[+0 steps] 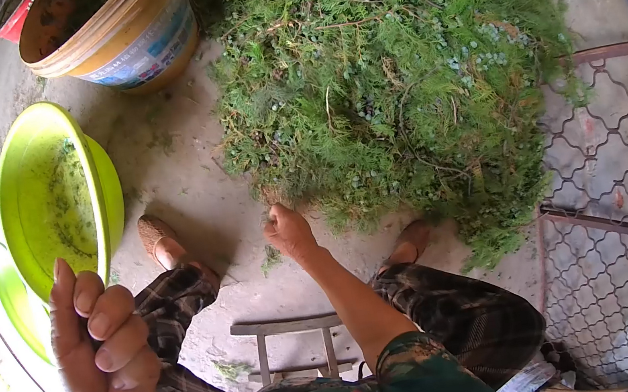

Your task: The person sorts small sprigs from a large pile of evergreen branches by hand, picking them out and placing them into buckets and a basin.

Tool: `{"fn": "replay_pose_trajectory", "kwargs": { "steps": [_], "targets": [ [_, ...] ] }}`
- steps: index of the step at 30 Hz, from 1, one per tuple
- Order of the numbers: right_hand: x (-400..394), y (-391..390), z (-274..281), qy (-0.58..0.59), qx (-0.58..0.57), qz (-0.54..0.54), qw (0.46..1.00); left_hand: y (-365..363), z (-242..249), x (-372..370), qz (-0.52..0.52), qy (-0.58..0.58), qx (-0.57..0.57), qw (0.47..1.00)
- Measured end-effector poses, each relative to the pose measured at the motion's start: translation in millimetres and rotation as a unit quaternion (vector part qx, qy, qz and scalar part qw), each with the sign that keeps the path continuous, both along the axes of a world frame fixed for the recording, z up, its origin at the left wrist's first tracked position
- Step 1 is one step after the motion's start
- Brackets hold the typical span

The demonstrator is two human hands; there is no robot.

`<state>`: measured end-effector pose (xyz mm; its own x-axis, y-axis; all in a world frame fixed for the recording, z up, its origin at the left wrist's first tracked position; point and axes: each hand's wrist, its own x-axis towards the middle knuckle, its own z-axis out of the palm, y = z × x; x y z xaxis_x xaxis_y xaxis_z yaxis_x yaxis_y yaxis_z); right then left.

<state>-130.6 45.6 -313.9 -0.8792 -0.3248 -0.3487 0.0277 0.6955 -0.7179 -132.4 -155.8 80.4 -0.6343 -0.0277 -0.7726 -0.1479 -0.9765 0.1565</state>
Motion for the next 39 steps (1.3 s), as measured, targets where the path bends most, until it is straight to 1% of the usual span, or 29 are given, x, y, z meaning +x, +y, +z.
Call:
{"fn": "replay_pose_trajectory", "kwargs": {
  "steps": [1,2,3,5,6,10,12,13,14,15,16,18,19,21,23,25,26,27,29,30,31,32,33,34,35,36,38,39],
  "targets": [
    [7.0,3.0,-1.4,0.004,-0.072,-0.078,0.994,0.1,0.1,1.1,-0.001,0.001,-0.003,1.000],
    [3.9,3.8,5.1,0.008,-0.063,-0.132,0.989,0.6,-0.1,1.9,0.003,0.001,0.002,1.000],
    [-2.4,4.5,10.2,0.007,-0.062,-0.133,0.989,0.9,-0.6,2.5,0.002,0.000,0.002,1.000],
    [-18.1,5.6,14.6,0.013,0.002,-0.173,0.985,1.5,-1.3,3.0,0.000,0.001,0.007,1.000],
    [-26.7,4.3,10.9,0.055,0.014,-0.157,0.986,2.1,-1.0,2.5,0.000,0.000,0.008,1.000],
    [-39.6,-5.8,4.1,0.026,0.054,-0.127,0.990,3.4,0.5,0.6,-0.007,-0.007,-0.008,1.000],
    [-32.1,-7.9,4.0,-0.013,0.110,-0.029,0.993,2.8,0.8,-0.5,-0.012,-0.006,-0.008,1.000],
    [-22.2,-4.3,-2.8,-0.014,0.110,-0.028,0.993,2.5,0.9,-0.7,-0.012,-0.006,-0.008,1.000],
    [-7.6,2.1,-16.5,0.072,0.103,-0.034,0.992,2.2,1.0,-1.0,-0.011,-0.007,-0.008,1.000],
    [0.0,4.8,-18.5,0.156,0.095,-0.039,0.982,1.8,1.2,-0.9,-0.011,-0.008,-0.007,1.000],
    [5.0,8.6,-21.4,0.156,0.096,-0.038,0.982,1.6,1.3,-0.4,-0.010,-0.007,-0.012,1.000],
    [8.7,12.9,-5.5,0.054,0.007,-0.141,0.989,1.7,0.8,1.0,-0.011,-0.010,-0.014,1.000],
    [3.7,14.5,0.7,0.052,0.010,-0.141,0.989,2.0,0.1,2.3,-0.013,-0.011,-0.016,1.000],
    [-25.3,5.4,9.3,0.026,-0.017,-0.189,0.981,1.2,1.1,3.0,-0.014,-0.011,-0.023,1.000],
    [-43.6,-5.4,9.7,0.033,-0.019,-0.190,0.981,1.5,2.2,2.2,-0.013,-0.012,-0.026,0.999],
    [-52.6,-11.4,6.9,0.116,0.066,-0.109,0.985,2.5,2.6,0.6,-0.012,-0.013,-0.031,0.999],
    [-54.4,-12.4,8.6,0.120,0.130,-0.057,0.983,2.5,3.1,-0.1,-0.014,-0.013,-0.035,0.999],
    [-52.0,-11.7,12.3,0.120,0.130,-0.058,0.983,2.2,3.2,-0.7,-0.014,-0.013,-0.035,0.999],
    [-41.4,-8.4,22.9,-0.007,0.138,-0.094,0.986,1.1,3.3,-1.2,-0.009,-0.014,-0.027,1.000],
    [-36.7,-4.7,21.1,-0.006,0.139,-0.092,0.986,0.5,3.4,-1.4,-0.007,-0.014,-0.026,1.000],
    [-29.5,1.4,13.8,-0.107,0.004,-0.189,0.976,0.1,3.2,-0.5,-0.014,-0.006,-0.031,0.999],
    [-20.0,9.4,6.2,-0.206,-0.130,-0.280,0.929,0.4,2.9,0.9,-0.022,0.000,-0.034,0.999],
    [-10.3,20.2,-8.1,-0.208,-0.127,-0.281,0.928,1.1,2.8,1.8,-0.022,-0.003,-0.032,0.999],
    [-3.1,31.6,-26.7,-0.123,-0.058,-0.239,0.962,1.5,2.9,2.1,-0.024,-0.004,-0.025,0.999],
    [-0.7,36.7,-35.9,-0.035,0.010,-0.192,0.981,1.8,3.4,2.2,-0.025,-0.005,-0.019,1.000],
    [-6.0,30.0,-16.2,-0.034,0.010,-0.192,0.981,2.1,3.9,2.7,-0.025,-0.003,-0.019,0.999],
    [-16.2,15.2,24.7,0.041,0.061,-0.138,0.988,2.6,3.8,3.3,-0.025,-0.002,-0.021,0.999],
    [-22.9,8.2,31.2,0.040,0.061,-0.137,0.988,2.5,3.4,3.8,-0.024,-0.003,-0.021,0.999]
  ]
}}
